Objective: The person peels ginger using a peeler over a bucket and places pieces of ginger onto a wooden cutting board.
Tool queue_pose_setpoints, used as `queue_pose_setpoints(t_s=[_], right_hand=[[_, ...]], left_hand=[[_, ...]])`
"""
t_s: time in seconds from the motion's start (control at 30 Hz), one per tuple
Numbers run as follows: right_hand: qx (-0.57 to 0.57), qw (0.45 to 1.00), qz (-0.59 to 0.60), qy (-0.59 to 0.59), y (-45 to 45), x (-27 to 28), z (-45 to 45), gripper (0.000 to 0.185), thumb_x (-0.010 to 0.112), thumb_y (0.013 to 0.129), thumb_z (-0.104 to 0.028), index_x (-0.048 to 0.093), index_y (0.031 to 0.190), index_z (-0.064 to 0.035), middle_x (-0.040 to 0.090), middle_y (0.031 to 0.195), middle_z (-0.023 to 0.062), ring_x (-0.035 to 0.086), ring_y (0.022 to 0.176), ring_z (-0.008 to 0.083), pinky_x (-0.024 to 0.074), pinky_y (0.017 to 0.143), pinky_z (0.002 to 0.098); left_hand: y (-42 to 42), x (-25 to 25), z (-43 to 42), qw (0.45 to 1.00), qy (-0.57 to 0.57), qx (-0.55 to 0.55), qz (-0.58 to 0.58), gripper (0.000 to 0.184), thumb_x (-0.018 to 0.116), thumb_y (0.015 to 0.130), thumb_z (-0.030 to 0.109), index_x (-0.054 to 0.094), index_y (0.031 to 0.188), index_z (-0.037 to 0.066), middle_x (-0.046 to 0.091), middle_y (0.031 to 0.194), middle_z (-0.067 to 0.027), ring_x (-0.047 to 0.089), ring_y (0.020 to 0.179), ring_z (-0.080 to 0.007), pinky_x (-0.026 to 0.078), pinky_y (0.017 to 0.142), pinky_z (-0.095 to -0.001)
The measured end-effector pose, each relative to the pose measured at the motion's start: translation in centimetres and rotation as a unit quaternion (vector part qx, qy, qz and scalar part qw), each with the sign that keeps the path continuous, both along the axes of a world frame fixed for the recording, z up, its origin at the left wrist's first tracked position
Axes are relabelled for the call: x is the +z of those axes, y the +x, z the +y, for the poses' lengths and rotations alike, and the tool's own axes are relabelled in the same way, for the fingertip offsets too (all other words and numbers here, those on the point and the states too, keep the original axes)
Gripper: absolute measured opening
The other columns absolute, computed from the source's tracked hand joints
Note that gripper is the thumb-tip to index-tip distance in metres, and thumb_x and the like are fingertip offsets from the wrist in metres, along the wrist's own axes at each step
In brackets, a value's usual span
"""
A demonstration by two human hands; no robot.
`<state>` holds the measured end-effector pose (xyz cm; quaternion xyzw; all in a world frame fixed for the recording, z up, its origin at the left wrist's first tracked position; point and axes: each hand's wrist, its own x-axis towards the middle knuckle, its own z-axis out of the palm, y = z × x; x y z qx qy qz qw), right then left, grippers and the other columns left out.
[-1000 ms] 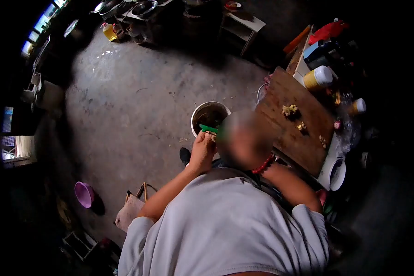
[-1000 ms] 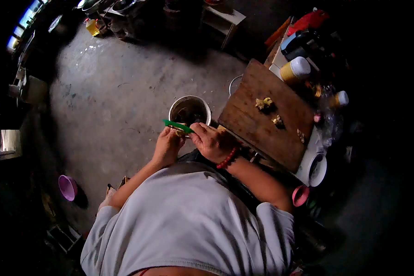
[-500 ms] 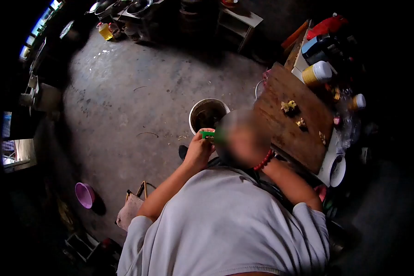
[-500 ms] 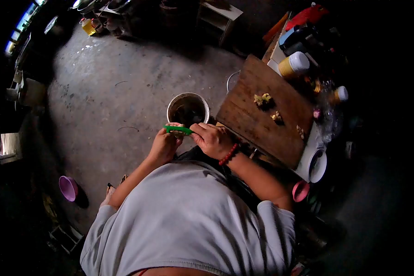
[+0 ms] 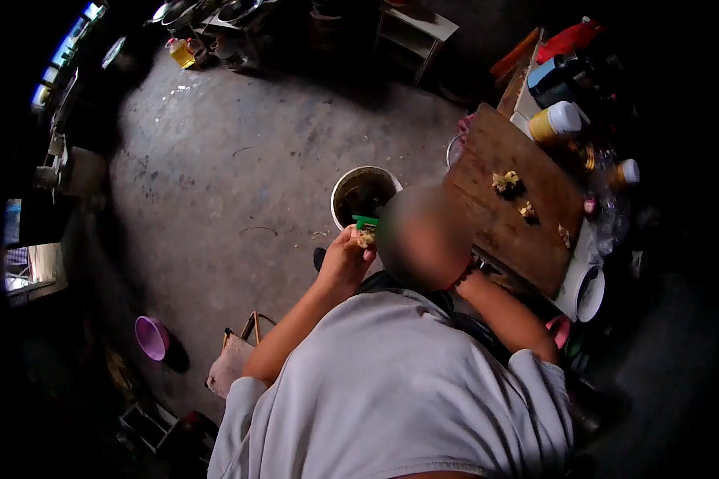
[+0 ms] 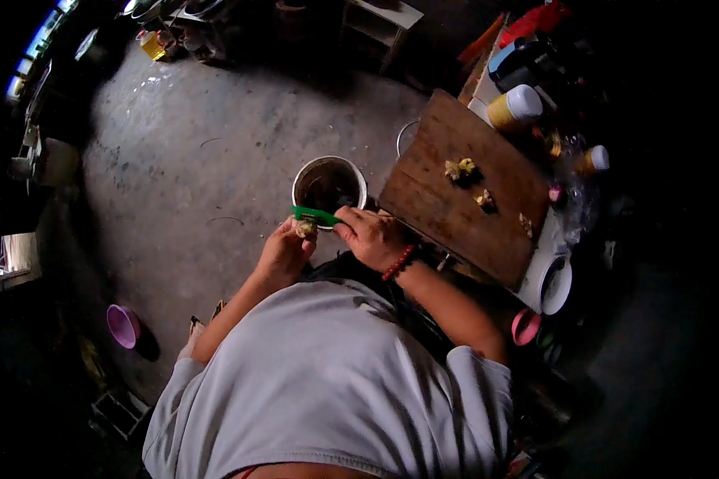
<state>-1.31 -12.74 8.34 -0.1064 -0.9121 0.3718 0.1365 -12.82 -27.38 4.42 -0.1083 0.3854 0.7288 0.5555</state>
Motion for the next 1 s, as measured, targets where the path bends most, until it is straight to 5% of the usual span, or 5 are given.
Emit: queue_pose_setpoints(t_s=[0.2,0.4,0.8,0.9,1.0], right_hand=[[0.004,0.997,-0.014,0.077,-0.4,0.5,-0.7,0.012,0.056,0.085,-0.017,0.05,0.091,-0.0082,0.06,0.077,0.0138,0.059,0.072,0.0356,0.0463,0.057,0.0434],[-0.079,0.995,0.018,0.054,-0.7,-0.9,-0.3,0.013,0.054,0.087,-0.018,0.05,0.096,-0.009,0.06,0.076,0.0183,0.059,0.071,0.0384,0.046,0.057,0.0448],[-0.021,0.999,-0.018,0.028,-0.3,-1.8,-0.5,0.017,0.056,0.087,-0.02,0.051,0.097,-0.0081,0.06,0.072,0.0186,0.059,0.067,0.0388,0.0454,0.055,0.0449],[-0.085,0.996,0.017,0.014,0.3,-5.6,1.2,0.017,0.056,0.087,-0.02,0.052,0.098,-0.0089,0.06,0.078,0.0172,0.06,0.072,0.0367,0.046,0.058,0.0437],[-0.013,0.999,0.0,0.031,-0.5,-0.4,0.2,0.015,0.055,0.087,-0.019,0.053,0.096,-0.0074,0.061,0.08,0.0161,0.059,0.073,0.0368,0.0463,0.059,0.0427]], left_hand=[[-0.1,-2.1,-0.7,0.984,0.121,-0.025,-0.127,0.016,0.051,0.089,0.017,0.05,0.1,0.006,0.05,0.073,-0.0027,0.042,0.057,-0.0104,0.036,0.053,-0.022],[-0.6,-2.2,-1.1,0.949,0.104,-0.032,-0.297,0.014,0.044,0.092,0.018,0.049,0.094,0.005,0.043,0.063,-0.0017,0.039,0.056,-0.011,0.035,0.051,-0.0226],[-0.4,-3.1,-0.8,0.924,0.136,-0.027,-0.355,0.012,0.047,0.088,0.013,0.051,0.092,0.003,0.046,0.068,-0.0033,0.041,0.056,-0.0123,0.037,0.051,-0.0215],[-0.3,-1.6,-0.3,0.98,0.102,-0.031,-0.169,0.015,0.046,0.091,0.015,0.049,0.1,0.004,0.053,0.079,-0.0056,0.049,0.062,-0.0138,0.04,0.053,-0.0219],[-0.3,0.7,0.2,0.998,0.044,-0.007,-0.037,0.018,0.042,0.095,0.02,0.045,0.107,0.006,0.056,0.092,-0.0077,0.056,0.071,-0.0163,0.043,0.055,-0.0226]])
